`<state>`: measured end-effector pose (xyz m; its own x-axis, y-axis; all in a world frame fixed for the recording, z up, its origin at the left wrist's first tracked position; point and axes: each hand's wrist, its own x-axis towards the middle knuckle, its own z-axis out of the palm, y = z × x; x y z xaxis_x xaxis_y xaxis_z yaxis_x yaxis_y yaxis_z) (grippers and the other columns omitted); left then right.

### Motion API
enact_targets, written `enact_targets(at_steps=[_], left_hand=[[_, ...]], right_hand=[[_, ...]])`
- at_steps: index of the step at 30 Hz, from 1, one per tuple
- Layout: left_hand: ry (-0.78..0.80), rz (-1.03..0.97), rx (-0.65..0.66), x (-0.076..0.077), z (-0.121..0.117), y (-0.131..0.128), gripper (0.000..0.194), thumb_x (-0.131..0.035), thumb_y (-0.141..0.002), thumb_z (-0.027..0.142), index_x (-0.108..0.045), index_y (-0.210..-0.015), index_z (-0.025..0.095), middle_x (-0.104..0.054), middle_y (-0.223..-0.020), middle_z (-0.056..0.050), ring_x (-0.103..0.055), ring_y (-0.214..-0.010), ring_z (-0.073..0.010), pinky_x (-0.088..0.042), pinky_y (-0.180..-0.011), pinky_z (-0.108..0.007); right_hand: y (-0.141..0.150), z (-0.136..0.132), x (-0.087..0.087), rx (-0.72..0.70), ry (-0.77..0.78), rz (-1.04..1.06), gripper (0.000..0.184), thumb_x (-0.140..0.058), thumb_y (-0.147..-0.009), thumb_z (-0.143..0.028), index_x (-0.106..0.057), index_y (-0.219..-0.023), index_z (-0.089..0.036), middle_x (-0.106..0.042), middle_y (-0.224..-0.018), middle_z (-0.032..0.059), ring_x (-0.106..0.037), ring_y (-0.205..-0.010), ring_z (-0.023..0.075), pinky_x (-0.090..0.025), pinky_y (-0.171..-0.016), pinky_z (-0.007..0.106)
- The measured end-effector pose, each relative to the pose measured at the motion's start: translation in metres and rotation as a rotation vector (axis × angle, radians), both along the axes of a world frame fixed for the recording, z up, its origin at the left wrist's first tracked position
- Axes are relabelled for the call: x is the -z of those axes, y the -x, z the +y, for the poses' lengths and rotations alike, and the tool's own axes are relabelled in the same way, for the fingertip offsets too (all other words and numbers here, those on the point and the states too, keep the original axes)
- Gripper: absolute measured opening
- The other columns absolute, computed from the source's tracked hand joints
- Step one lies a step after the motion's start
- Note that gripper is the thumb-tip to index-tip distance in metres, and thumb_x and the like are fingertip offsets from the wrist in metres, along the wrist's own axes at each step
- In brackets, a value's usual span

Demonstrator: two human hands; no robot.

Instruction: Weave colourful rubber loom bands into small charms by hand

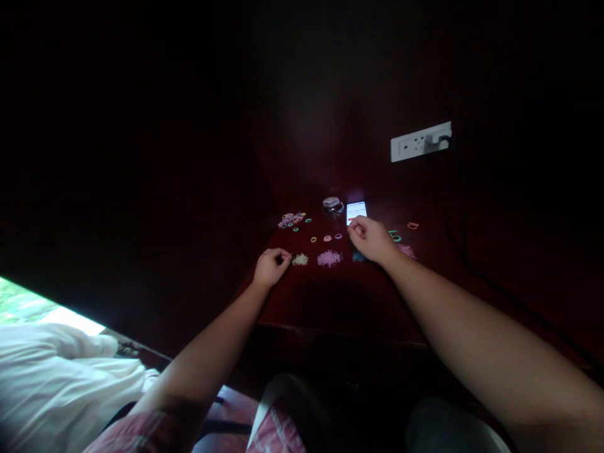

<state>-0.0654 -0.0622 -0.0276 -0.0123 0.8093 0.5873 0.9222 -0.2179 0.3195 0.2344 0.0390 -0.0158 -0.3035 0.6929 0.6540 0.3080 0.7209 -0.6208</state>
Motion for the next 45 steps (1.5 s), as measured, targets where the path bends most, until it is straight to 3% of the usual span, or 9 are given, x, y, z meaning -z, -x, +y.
enact_targets(at_steps=[8,12,17,27,33,39,45], left_hand=[[0.090,-0.030,0.033,0.003,0.005,0.002,0.012,-0.061,-0.078,0.018,-0.072,-0.081,0.020,-0.073,-0.084,-0.001,-0.064,-0.083,-0.0173,-0.048,-0.086,-0.030],[0.090,-0.088,-0.029,0.007,0.007,0.007,0.019,-0.054,-0.082,0.017,-0.071,-0.089,0.020,-0.074,-0.093,-0.002,-0.066,-0.090,-0.0177,-0.049,-0.088,-0.029],[0.100,-0.156,-0.121,0.012,0.011,0.014,0.019,-0.053,-0.083,0.018,-0.070,-0.091,0.020,-0.074,-0.092,-0.004,-0.068,-0.084,-0.0178,-0.052,-0.082,-0.029],[0.166,-0.203,0.015,0.012,0.009,0.008,0.016,-0.059,-0.080,0.019,-0.070,-0.093,0.019,-0.075,-0.091,-0.002,-0.070,-0.082,-0.0149,-0.053,-0.080,-0.025],[0.173,-0.215,-0.022,0.011,0.011,0.013,0.019,-0.053,-0.086,0.018,-0.067,-0.098,0.019,-0.074,-0.098,-0.004,-0.068,-0.092,-0.0150,-0.052,-0.087,-0.026],[0.184,-0.139,-0.156,0.014,0.024,0.022,0.028,-0.053,-0.083,0.011,-0.068,-0.106,0.017,-0.068,-0.115,-0.009,-0.061,-0.111,-0.0223,-0.044,-0.104,-0.038],[0.217,-0.039,-0.149,0.010,0.044,0.030,0.029,-0.049,-0.084,0.010,-0.071,-0.100,0.019,-0.067,-0.114,-0.006,-0.059,-0.111,-0.0191,-0.041,-0.106,-0.032]], right_hand=[[0.001,0.002,0.004,-0.047,0.034,0.038,0.009,-0.055,-0.082,-0.026,-0.056,-0.077,-0.019,-0.045,-0.057,-0.0035,-0.042,-0.051,0.0115,-0.033,-0.051,0.024],[0.001,0.004,0.005,-0.031,0.033,0.051,0.011,-0.054,-0.083,-0.028,-0.057,-0.078,-0.018,-0.047,-0.058,-0.0029,-0.042,-0.051,0.0112,-0.033,-0.051,0.024],[0.000,0.008,0.007,-0.015,0.008,0.056,0.012,-0.054,-0.084,-0.029,-0.057,-0.078,-0.018,-0.049,-0.059,-0.0023,-0.043,-0.052,0.0116,-0.034,-0.052,0.025],[0.001,0.004,0.004,-0.011,0.024,0.051,0.011,-0.054,-0.083,-0.028,-0.057,-0.078,-0.018,-0.049,-0.058,-0.0027,-0.042,-0.050,0.0111,-0.033,-0.052,0.025],[0.000,-0.001,-0.001,-0.006,0.028,0.048,0.011,-0.054,-0.082,-0.028,-0.056,-0.077,-0.018,-0.045,-0.057,-0.0034,-0.041,-0.051,0.0112,-0.033,-0.051,0.025],[-0.001,0.001,0.002,-0.012,0.073,0.069,0.014,-0.055,-0.081,-0.030,-0.055,-0.074,-0.018,-0.043,-0.055,-0.0039,-0.039,-0.050,0.0107,-0.032,-0.049,0.024],[0.001,0.003,0.007,-0.072,0.128,0.049,0.016,-0.055,-0.082,-0.032,-0.056,-0.075,-0.018,-0.043,-0.056,-0.0042,-0.039,-0.050,0.0105,-0.032,-0.048,0.023]])
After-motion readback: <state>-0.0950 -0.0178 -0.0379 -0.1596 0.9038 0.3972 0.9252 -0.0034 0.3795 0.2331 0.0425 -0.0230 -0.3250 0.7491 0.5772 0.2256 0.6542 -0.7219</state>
